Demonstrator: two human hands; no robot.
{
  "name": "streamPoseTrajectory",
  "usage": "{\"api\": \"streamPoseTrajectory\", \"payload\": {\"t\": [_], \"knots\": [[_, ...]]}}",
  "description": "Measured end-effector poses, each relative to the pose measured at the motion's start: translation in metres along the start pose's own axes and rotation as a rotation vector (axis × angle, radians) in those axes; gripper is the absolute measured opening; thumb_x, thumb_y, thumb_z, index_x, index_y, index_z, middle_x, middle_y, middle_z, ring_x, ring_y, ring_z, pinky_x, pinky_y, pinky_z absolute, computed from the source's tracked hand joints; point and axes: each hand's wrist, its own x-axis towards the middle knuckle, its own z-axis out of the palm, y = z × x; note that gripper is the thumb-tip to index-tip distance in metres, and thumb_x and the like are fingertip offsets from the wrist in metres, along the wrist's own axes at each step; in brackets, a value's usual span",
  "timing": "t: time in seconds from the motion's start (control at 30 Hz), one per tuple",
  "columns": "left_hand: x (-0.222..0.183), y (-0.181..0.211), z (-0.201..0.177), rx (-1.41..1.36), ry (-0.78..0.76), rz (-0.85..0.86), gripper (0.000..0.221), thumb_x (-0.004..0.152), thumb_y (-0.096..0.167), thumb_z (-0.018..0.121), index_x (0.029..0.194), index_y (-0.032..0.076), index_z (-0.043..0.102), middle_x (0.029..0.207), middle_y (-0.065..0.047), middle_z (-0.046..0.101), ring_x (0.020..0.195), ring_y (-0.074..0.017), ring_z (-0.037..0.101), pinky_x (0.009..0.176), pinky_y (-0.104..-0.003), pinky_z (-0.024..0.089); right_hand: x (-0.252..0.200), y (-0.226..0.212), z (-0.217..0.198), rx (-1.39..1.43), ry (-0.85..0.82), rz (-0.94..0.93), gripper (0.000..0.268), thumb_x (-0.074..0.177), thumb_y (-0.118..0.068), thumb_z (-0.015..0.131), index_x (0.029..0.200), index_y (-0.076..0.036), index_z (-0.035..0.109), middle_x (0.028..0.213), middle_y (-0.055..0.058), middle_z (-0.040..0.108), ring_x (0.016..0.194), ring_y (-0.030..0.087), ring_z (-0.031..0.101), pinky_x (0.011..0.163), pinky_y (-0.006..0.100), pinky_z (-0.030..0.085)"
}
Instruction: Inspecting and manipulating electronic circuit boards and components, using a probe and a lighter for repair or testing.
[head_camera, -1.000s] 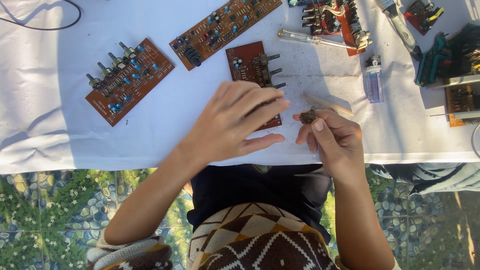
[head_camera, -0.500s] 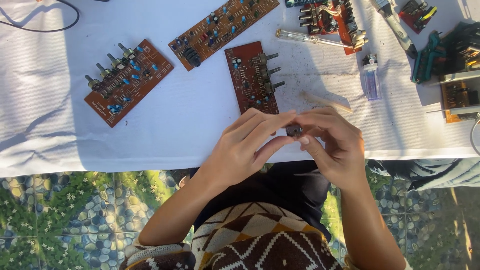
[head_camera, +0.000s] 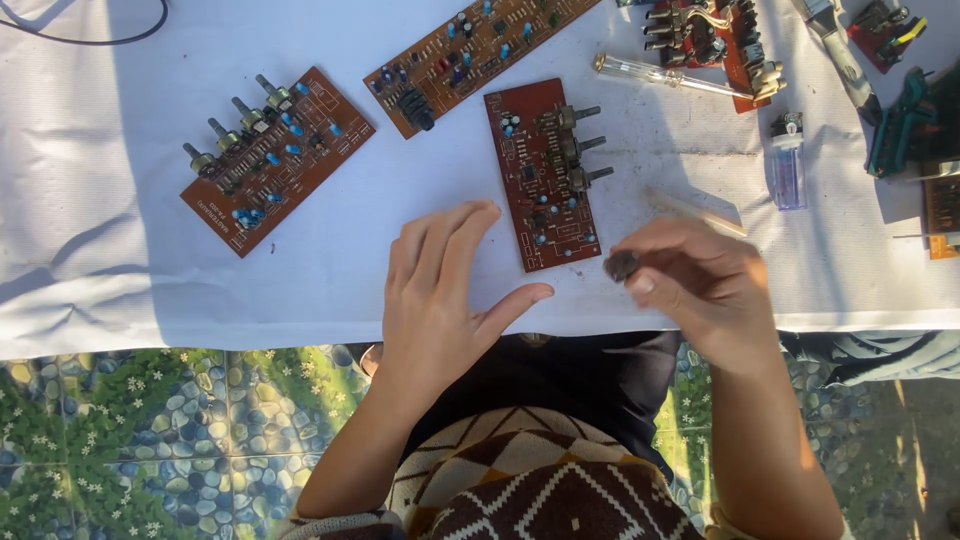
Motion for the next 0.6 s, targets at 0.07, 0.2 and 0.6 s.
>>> {"api": "streamPoseTrajectory", "payload": {"t": [0.07, 0.2, 0.6], "knots": [[-0.004, -0.001, 0.005, 0.159, -0.085, 0.002, 0.074, 0.087, 0.050, 0.083, 0.136, 0.002, 0.057, 0.133, -0.014, 0.064, 0.116, -0.0326, 0.060, 0.094, -0.045, 0.050, 0.014, -0.009, -0.007, -0.280, 0.001, -0.103, 0.019, 0.093, -0.003, 0.072, 0.109, 0.006, 0.069, 0.092, 0.019, 0.068, 0.065, 0.019, 0.063, 0.063, 0.032, 0.056], [-0.003, -0.004, 0.006, 0.292, -0.226, 0.006, 0.066, 0.097, 0.057, 0.074, 0.142, 0.010, 0.058, 0.150, -0.006, 0.058, 0.127, -0.0284, 0.057, 0.099, -0.045, 0.045, 0.037, -0.012, -0.022, -0.851, -0.162, -0.366, 0.018, 0.103, -0.009, 0.074, 0.120, -0.003, 0.073, 0.115, 0.017, 0.070, 0.080, 0.023, 0.060, 0.067, 0.035, 0.053], [-0.003, -0.004, 0.008, 0.260, -0.205, -0.007, 0.052, 0.101, 0.039, 0.078, 0.142, 0.011, 0.060, 0.150, -0.004, 0.060, 0.127, -0.0269, 0.059, 0.101, -0.043, 0.045, 0.047, -0.007, -0.023, -1.187, -0.327, -0.568, 0.024, 0.102, -0.021, 0.079, 0.124, -0.014, 0.073, 0.114, 0.004, 0.070, 0.095, 0.023, 0.071, 0.065, 0.035, 0.058]]}}
